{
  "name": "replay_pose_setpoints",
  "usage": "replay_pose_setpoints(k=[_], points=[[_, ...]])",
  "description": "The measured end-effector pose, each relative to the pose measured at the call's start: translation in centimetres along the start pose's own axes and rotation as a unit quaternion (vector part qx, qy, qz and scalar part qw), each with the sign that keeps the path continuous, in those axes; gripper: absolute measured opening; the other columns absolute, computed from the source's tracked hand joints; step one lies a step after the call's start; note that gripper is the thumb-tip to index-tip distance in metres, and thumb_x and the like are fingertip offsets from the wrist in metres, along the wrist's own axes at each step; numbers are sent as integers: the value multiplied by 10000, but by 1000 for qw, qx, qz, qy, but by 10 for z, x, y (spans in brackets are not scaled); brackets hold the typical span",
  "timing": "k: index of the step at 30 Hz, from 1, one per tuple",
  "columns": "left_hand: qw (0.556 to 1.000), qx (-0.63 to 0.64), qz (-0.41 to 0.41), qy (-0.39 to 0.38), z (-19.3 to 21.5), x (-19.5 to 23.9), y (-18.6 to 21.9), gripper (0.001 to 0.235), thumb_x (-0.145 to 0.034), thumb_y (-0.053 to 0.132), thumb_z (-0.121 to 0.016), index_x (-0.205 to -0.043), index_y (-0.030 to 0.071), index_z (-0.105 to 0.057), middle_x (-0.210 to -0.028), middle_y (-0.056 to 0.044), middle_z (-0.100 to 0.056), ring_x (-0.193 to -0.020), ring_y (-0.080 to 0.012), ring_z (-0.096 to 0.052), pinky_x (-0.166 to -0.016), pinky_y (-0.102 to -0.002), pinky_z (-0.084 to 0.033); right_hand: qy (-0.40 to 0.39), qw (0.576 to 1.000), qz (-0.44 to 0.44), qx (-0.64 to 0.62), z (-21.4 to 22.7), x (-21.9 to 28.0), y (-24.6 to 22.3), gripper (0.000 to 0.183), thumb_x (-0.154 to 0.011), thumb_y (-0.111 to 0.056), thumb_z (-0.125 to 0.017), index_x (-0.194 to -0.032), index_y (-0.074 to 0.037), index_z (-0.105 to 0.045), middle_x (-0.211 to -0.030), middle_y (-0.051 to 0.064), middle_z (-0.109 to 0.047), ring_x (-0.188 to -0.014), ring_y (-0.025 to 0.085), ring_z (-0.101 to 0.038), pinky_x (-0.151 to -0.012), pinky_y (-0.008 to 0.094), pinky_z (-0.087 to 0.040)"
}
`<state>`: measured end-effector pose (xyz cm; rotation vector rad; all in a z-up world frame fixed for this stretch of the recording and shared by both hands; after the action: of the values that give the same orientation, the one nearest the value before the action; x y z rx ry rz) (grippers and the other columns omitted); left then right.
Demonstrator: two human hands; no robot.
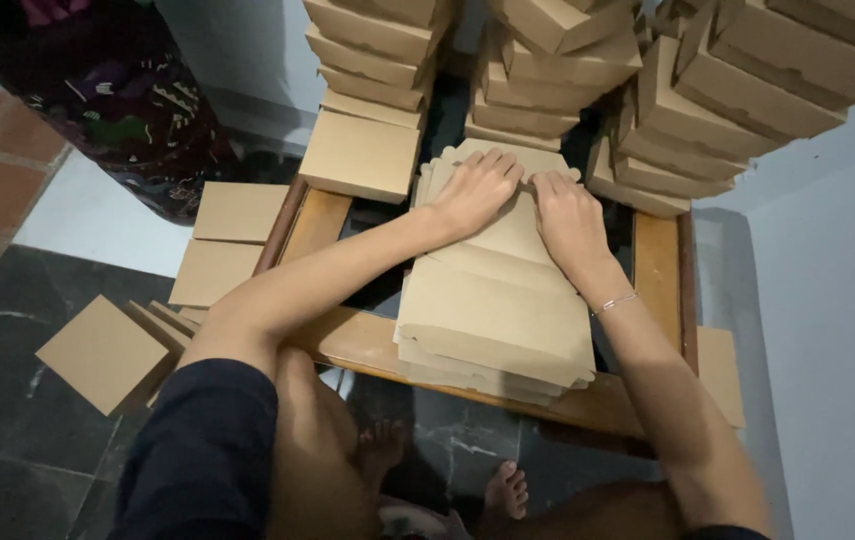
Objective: Assembling cardboard boxes from flat templates by folding them along pre-scored lines and stacking the finished products.
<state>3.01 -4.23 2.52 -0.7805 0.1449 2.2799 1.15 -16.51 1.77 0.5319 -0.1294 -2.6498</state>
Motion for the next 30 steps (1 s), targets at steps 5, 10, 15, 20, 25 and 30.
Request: replay_pose_setpoints(k=[5, 10, 15, 20, 25, 30], points=[[1000, -1, -1, -8, 6, -3, -2, 137, -876, 177, -757, -959, 89, -694, -853, -42, -638, -834, -190, -640, -723, -298, -529, -6, 1000, 8, -9, 2, -3, 2, 184, -1013, -130, -564, -1180, -139, -642, -965, 42, -645, -998, 260, -684, -808, 385, -586], [1000, -3, -8, -13, 4, -2, -1, 149, -883, 199, -756, -971, 91, -702, -860, -40, -647, -838, -181, -643, -724, -286, -532, -22, 999, -6, -28, 11, 1, -2, 239, -1031, -125, -523, -1227, -172, -652, -995, 33, -668, -1015, 251, -689, -806, 390, -592], [991, 96, 24, -87, -9, -11, -18, 91, -835, 87, -734, -908, 41, -704, -860, -108, -684, -828, -277, -694, -745, -380, -568, -57, 994, -64, -73, 9, -13, 8, 180, -999, -133, -611, -1132, -202, -710, -965, 19, -710, -974, 259, -710, -755, 425, -612], [983, 116, 67, -126, -34, -13, -24, 133, -802, 108, -737, -880, 11, -687, -843, -154, -683, -798, -330, -707, -735, -451, -585, -72, 992, -79, -65, 3, -15, 9, 170, -981, -132, -638, -1095, -211, -737, -948, 8, -728, -952, 255, -721, -740, 425, -616], [995, 84, 37, -32, -22, -1, -18, 104, -862, 213, -717, -868, 112, -741, -787, -57, -668, -767, -229, -698, -683, -355, -557, -44, 998, -33, -22, -8, -9, 4, 155, -942, -121, -652, -1068, -156, -734, -853, 37, -698, -869, 268, -717, -658, 425, -620], [997, 71, 27, 11, -21, 4, -16, 103, -867, 230, -722, -827, 144, -762, -763, -30, -679, -738, -183, -682, -669, -305, -560, 7, 1000, -14, 6, -13, -2, 3, 178, -944, -150, -653, -1102, -180, -728, -825, 14, -665, -846, 234, -712, -627, 386, -612]])
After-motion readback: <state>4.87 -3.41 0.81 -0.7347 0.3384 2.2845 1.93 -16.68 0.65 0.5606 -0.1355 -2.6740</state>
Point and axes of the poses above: each hand's wrist, its own x-axis away from the middle knuckle, its own z-axis out of the back of the hand, y = z × x, the point moved 6 cm from there along -x, towards the middle knuckle
